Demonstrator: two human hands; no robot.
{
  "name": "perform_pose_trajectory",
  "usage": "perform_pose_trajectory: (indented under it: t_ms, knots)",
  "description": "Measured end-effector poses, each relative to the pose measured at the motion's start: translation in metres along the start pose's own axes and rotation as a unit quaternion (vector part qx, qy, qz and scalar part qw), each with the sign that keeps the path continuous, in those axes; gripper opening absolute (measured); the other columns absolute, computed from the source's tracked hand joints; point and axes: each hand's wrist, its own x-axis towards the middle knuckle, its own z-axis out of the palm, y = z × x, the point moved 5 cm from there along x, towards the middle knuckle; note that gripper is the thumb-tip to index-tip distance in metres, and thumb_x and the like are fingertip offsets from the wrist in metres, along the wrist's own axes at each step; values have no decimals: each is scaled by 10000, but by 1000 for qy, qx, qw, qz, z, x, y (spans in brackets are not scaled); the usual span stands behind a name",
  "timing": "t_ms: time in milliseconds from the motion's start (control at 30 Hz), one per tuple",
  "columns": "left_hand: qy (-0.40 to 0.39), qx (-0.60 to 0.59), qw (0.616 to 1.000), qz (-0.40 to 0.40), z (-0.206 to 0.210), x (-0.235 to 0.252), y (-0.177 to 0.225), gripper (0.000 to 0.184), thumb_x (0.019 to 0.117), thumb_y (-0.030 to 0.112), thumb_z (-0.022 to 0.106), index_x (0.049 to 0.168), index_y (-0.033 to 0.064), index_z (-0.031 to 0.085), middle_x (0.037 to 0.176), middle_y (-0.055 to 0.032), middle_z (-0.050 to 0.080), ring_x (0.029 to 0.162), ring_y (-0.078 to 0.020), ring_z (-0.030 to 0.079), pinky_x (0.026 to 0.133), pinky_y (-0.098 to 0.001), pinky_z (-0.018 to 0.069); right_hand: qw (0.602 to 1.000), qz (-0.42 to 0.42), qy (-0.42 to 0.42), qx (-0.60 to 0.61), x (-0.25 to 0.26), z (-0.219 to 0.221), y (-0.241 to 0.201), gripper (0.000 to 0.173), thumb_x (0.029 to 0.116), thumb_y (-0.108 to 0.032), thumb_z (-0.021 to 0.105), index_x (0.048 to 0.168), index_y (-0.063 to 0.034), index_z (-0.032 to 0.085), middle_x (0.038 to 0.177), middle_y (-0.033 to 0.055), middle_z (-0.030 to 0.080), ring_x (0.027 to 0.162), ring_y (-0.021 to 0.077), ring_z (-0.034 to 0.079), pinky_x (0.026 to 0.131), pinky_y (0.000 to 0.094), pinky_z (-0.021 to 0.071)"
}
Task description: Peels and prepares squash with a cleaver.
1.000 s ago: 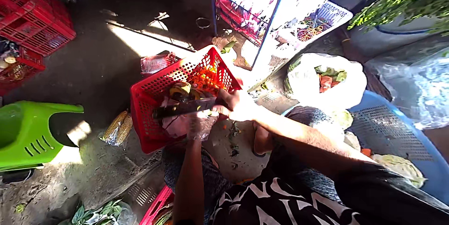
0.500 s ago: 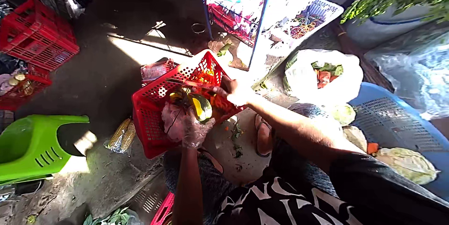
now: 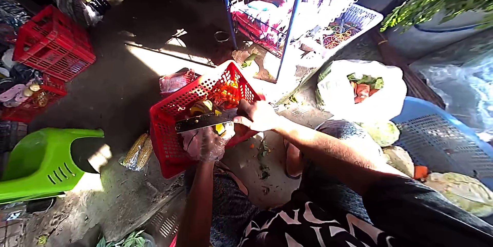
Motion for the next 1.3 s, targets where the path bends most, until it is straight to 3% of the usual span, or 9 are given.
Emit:
perform_pose_trajectory:
  t_ms: [100,167,300,400,533,600,800,1033,1300]
  knots:
    - [-9,-52,999,10,-9,-9,14,859,702,262,853,1368,-142,490,1253,-246,632,1175,-172,614,1040,-314,479,988,143,-47,45,10,-14,41,643,1021,-596,508,1299,-19,567,876,203,692,852,416,700,748,641,541]
    - [-1,-31,999,21,-13,-8,12,806,696,264,851,1320,-136,534,1178,-233,665,1109,-184,653,1000,-332,513,980,184,-37,63,10,-23,44,564,1032,-569,514,1233,-44,563,839,176,666,804,392,682,702,621,531]
    - [19,101,993,64,-6,5,14,730,687,330,868,1220,-113,637,1055,-229,723,1014,-301,711,937,-477,546,997,48,6,65,-5,-34,-8,592,982,-616,540,1083,-37,611,679,82,608,653,295,652,600,542,520]
    - [18,37,998,40,0,4,7,675,703,287,888,1186,-114,637,1097,-187,714,1064,-168,677,985,-329,515,998,-32,-2,60,-6,-19,-31,646,968,-647,539,1084,-19,635,688,112,633,680,332,678,621,566,527]
    - [-61,-199,977,39,0,-5,10,761,687,178,869,1273,-154,515,1125,-112,691,1040,-27,663,956,-211,546,995,78,-24,62,18,-11,26,627,978,-642,534,1200,-62,621,764,137,672,748,363,693,672,627,542]
    - [-53,-184,981,39,-5,-3,9,760,681,216,858,1259,-154,531,1094,-114,691,1007,-21,661,931,-205,543,992,101,-22,75,20,-18,28,594,978,-626,552,1154,-62,611,754,132,648,736,356,673,663,617,522]
    - [-47,-302,952,5,3,1,-14,552,693,54,875,1165,-60,614,1053,-27,730,1001,-46,682,932,-263,564,997,-73,-27,27,-8,-26,-38,650,967,-664,517,1043,-30,634,655,97,611,664,322,669,631,548,520]
    - [-103,-218,968,70,-5,-7,6,796,679,220,880,1281,-144,505,1135,-93,686,1050,-24,656,959,-217,545,987,131,-51,73,26,-11,46,604,996,-640,516,1205,-79,602,808,150,667,796,372,685,703,628,529]
    - [-67,-192,979,30,0,-1,-4,830,641,176,899,1282,-165,495,1179,-130,658,1093,-26,622,978,-194,504,996,-10,-31,89,-10,-21,-23,610,959,-628,578,1087,-34,633,686,97,618,674,310,660,624,549,514]
